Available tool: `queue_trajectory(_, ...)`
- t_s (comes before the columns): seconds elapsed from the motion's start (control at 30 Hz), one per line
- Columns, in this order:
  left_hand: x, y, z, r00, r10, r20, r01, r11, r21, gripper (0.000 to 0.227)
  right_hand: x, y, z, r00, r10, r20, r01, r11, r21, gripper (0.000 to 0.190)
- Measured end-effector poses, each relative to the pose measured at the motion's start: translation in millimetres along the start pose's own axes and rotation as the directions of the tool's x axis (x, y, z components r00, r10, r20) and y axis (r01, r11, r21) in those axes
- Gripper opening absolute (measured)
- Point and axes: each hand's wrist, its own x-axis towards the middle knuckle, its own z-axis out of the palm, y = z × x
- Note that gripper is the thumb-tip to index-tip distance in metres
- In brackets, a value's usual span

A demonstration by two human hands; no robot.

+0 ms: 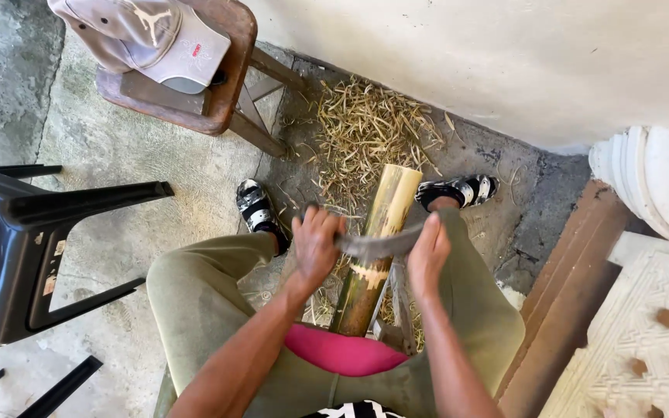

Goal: Scraping and smoothing a bamboo pole using a sickle.

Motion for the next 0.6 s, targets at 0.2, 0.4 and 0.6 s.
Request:
queue_trajectory(0.2, -22.4, 5.8, -33.2, 1.000, -0.003, 0.007, 0.004, 0.998, -0.058, 0.030, -36.2, 35.9, -1.1, 0.996, -0.010, -0.086, -0.003, 0.990, -0.142, 0.047)
queue_trajectory(0.4, 36.9, -6.2, 12.2, 0.997, 0.030, -0.078, -0.032, 0.999, -0.032, 0.027, 45.3, 4.0, 16.7, 0.992, -0.119, -0.048, 0.115, 0.991, -0.074, 0.048)
queue_trajectory(0.6, 110.5, 5.9, 30.8, 0.999, -0.011, -0.045, 0.010, 0.999, -0.036, 0.015, 139.0, -17.7, 30.8, 0.999, 0.024, 0.022, -0.025, 0.996, 0.081, 0.046)
